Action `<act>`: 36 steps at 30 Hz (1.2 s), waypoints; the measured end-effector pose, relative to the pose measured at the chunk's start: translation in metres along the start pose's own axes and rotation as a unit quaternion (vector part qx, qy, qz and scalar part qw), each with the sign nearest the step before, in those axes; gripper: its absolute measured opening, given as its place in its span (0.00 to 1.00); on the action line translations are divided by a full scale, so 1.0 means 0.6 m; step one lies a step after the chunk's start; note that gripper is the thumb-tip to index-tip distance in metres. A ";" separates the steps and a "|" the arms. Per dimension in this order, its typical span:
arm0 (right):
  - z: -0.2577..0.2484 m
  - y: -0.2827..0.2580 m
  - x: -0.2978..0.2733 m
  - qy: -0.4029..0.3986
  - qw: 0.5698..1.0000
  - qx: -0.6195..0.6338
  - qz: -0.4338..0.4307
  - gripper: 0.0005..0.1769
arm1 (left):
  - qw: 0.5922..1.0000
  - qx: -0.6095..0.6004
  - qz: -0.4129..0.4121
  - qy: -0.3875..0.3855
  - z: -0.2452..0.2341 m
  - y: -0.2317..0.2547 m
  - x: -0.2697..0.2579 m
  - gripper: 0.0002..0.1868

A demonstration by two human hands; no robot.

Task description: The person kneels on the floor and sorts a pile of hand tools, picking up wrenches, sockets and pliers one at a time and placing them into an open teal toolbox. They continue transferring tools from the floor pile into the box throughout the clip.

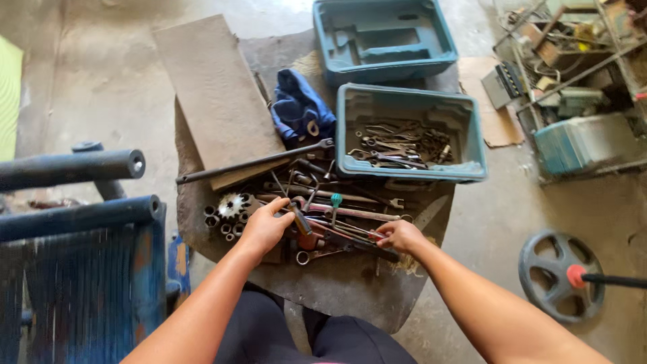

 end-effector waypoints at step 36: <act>0.043 -0.322 -0.028 0.085 0.978 -0.056 -0.183 0.24 | 0.917 -0.381 -0.101 0.064 0.065 -0.065 -0.023 0.34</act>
Point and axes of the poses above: each hand's wrist, its own x-axis towards the middle knuckle, its own z-axis out of the palm, y = z × x, the point moved 4 cm from there along x, towards the middle knuckle, and after that the axes turned 5 degrees about -y, right-handed, at the moved point
